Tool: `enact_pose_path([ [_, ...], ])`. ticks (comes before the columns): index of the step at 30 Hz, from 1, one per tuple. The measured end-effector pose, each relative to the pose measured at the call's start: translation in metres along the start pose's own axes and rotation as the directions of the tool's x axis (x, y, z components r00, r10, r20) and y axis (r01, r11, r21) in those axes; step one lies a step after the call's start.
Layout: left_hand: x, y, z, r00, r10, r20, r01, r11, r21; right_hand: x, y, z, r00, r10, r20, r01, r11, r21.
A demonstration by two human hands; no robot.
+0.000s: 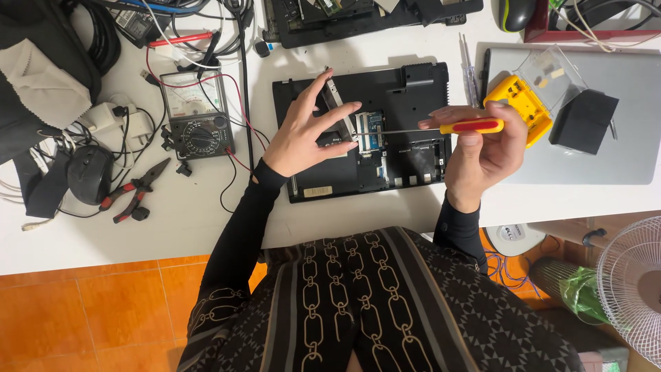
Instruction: Repairing or assembling internal components of a laptop.
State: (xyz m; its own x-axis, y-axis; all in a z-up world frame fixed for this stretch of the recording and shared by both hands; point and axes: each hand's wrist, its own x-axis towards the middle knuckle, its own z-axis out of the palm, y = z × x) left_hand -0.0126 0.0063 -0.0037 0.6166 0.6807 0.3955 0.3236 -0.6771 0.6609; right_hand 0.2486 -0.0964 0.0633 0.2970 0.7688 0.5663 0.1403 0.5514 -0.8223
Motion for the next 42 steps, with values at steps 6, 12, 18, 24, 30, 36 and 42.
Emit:
enact_pose_path([
  [6, 0.000, -0.002, 0.001, 0.998, 0.055, -0.030, -0.051, 0.994, 0.099, 0.006, -0.011, 0.003, 0.993, 0.006, 0.117, -0.011, 0.999, 0.040],
  [12, 0.000, 0.000, 0.000, 1.000, 0.025, -0.015, -0.024, 1.000, 0.018, 0.010, -0.013, 0.007, 0.987, -0.014, 0.162, 0.018, 1.000, -0.020],
  [18, 0.001, 0.000, 0.000, 1.000, 0.008, -0.007, -0.008, 1.000, 0.018, 0.014, -0.014, 0.006, 0.986, -0.023, 0.165, 0.014, 0.998, 0.057],
  [24, 0.001, 0.001, -0.002, 1.000, -0.003, -0.004, 0.003, 1.000, 0.019, 0.012, -0.006, 0.001, 0.985, -0.019, 0.171, 0.015, 1.000, 0.026],
  [30, 0.000, 0.001, -0.001, 1.000, 0.004, -0.007, -0.003, 1.000, 0.013, 0.015, -0.011, 0.005, 0.984, 0.005, 0.180, -0.011, 0.999, 0.037],
  [36, 0.004, 0.008, -0.007, 0.998, 0.042, -0.057, -0.040, 0.998, 0.039, 0.043, -0.036, 0.023, 0.907, -0.123, 0.402, 0.150, 0.988, -0.036],
  [42, 0.006, 0.016, -0.012, 0.999, 0.015, -0.034, -0.014, 1.000, 0.027, 0.049, -0.044, 0.038, 0.893, -0.076, 0.444, 0.114, 0.992, -0.059],
])
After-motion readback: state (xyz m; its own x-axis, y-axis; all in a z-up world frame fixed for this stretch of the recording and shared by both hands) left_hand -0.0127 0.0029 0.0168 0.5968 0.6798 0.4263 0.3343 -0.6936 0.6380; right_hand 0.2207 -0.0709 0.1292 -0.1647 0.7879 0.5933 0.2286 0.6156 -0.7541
